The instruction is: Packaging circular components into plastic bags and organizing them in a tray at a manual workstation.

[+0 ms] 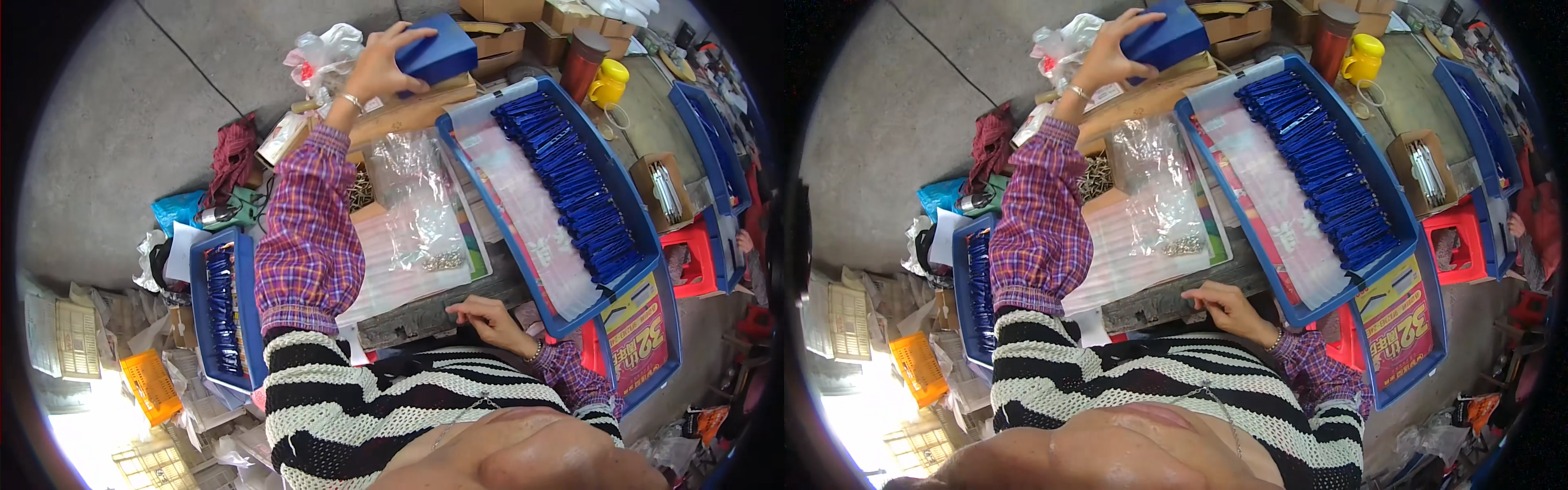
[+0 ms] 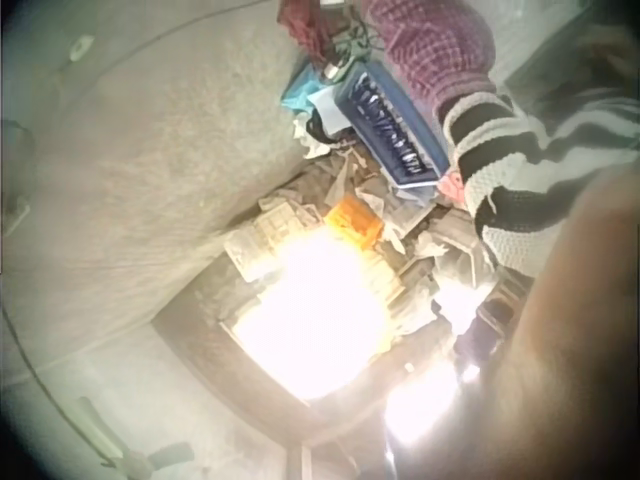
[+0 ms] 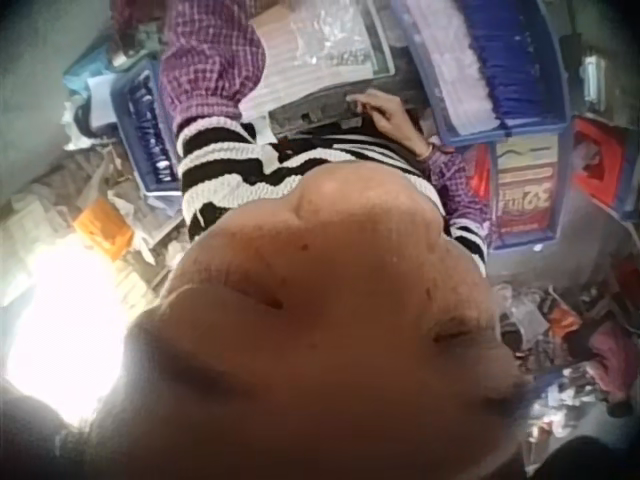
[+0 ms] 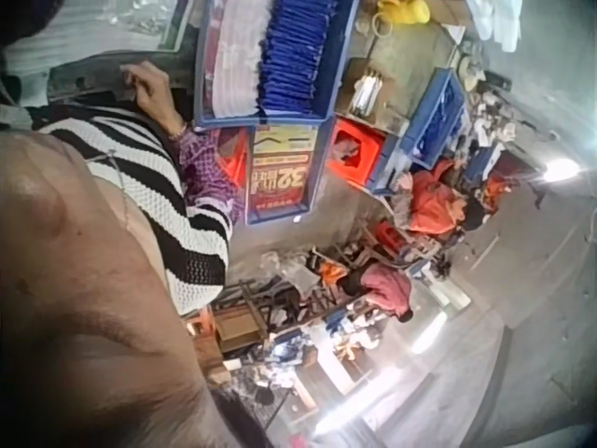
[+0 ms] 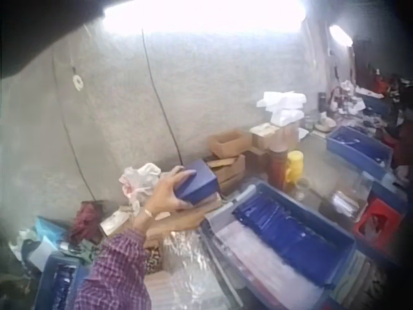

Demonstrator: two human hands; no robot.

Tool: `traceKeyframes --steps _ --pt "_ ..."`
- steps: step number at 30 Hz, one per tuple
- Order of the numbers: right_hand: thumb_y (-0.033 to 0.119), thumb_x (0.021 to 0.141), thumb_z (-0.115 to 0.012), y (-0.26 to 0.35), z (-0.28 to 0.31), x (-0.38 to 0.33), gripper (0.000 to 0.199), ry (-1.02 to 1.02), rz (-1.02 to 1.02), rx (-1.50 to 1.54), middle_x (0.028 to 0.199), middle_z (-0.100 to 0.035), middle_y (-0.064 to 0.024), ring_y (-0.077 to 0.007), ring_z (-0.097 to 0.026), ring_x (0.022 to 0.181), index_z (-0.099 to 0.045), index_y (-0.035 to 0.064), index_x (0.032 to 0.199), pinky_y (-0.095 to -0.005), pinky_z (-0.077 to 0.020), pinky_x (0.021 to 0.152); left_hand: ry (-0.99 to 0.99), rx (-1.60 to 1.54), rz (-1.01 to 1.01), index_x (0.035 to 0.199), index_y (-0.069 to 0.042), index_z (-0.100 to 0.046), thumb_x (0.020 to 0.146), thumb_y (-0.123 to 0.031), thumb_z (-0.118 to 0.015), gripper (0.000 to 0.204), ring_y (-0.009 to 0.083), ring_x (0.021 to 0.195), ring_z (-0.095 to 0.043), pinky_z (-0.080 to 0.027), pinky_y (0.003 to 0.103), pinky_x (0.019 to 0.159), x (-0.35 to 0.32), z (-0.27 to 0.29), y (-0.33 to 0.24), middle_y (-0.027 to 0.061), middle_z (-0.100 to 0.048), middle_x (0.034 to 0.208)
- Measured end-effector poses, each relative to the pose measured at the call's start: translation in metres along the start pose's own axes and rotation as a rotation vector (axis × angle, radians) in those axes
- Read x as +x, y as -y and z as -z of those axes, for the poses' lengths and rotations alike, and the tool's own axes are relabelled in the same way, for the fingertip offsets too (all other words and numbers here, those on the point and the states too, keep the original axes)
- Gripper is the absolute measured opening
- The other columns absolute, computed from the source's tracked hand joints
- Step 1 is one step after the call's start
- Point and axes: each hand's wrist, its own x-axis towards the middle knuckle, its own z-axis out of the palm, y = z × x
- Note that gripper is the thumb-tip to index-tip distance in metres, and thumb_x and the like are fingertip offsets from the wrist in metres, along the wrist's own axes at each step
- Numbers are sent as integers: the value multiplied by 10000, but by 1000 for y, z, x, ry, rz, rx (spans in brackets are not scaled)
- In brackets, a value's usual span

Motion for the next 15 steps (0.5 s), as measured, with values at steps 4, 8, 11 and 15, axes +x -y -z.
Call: traceKeyframes --steps 4,8,11,15 --pt "-147 732 -435 -1 5 -2 436 29 -44 15 758 -557 -87 -182 -564 696 -624 41 1077 -262 -444 633 -8 91 56 1223 -316 -554 470 -272 -805 795 371 1099 -463 -413 428 963 21 -16 24 66 -505 1269" --pt "-148 728 -439 -6 8 3 444 41 -45 31 751 -558 -86 -185 -560 688 -621 40 1086 -266 -442 629 161 70 133 1227 -317 -550 490 -283 -801 779 367 1123 -454 -409 438 969 24 -23 42 49 -518 1245" --pt "-134 746 -446 -5 7 6 411 61 -51 34 767 -577 -79 -165 -566 699 -630 33 1073 -252 -439 636 160 74 129 1254 -328 -522 500 -331 -801 804 378 1162 -416 -380 458 990 17 -16 54 41 -500 1273" --pt "-102 793 -461 -5 9 6 355 59 -113 16 757 -580 -83 -164 -566 697 -632 34 1073 -253 -436 624 118 395 59 1339 -230 -414 604 -432 -759 837 395 1248 -364 -303 463 1032 19 -8 24 138 -430 1356"
